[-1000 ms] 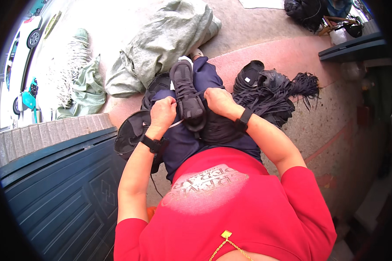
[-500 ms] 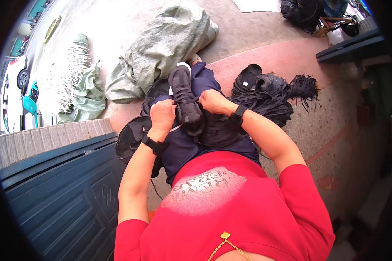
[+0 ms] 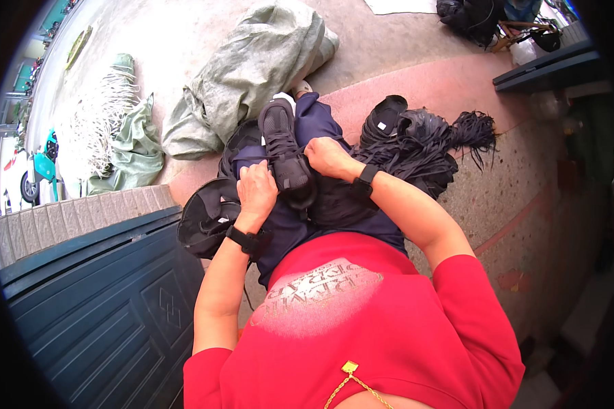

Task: Thread laces through the eyelets of a shoe.

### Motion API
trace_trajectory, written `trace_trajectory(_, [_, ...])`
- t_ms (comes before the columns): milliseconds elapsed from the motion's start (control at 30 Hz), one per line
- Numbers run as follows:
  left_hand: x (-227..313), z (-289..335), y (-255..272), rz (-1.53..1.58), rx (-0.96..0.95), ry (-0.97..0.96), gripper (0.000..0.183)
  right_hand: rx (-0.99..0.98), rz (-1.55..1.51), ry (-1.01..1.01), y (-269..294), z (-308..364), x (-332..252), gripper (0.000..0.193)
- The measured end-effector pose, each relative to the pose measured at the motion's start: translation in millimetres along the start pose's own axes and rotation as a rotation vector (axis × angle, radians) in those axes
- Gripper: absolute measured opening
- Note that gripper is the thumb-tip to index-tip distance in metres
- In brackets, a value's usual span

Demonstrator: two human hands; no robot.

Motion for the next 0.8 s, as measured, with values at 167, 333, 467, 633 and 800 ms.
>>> trace_trajectory(167, [-5.3,0.7,-1.2,0.14,0.024,-0.03,0.024,-0.269,-0.232,-0.282,-15.3,5.5,12.3,0.018])
trace_trajectory(333, [-5.3,1.5,0.3,0.219,0.035,-0.053,0.021,0.059,0.314,0.198,-7.4,-1.6,-14.9,0.015])
trace_trajectory(467, [3.7,-13.3,22.2,0.124,0.087,-0.144,0.017,0.243,0.536,0.155,12.0,18.0,-29.8,0.014])
trace_trajectory(633, [22.6,-77.2,41.0,0.426,0.059,-0.126,0.017,0.292,0.529,0.095,13.3,28.5,-32.4,0.021])
trace_trajectory(800, [65.0,-97.7,-29.4,0.546,-0.713,0.081,0.045,0.261,0.516,0.037,3.4,31.2,-25.6,0.025])
Point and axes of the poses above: each hand's wrist, its own z-axis away from the middle knuckle, its own y-axis out of the back of the hand, x = y × z, the point moved 9 cm from there along -z, towards the middle knuckle, and after that the axes turned 5 degrees about -x, right-handed, at the moved point
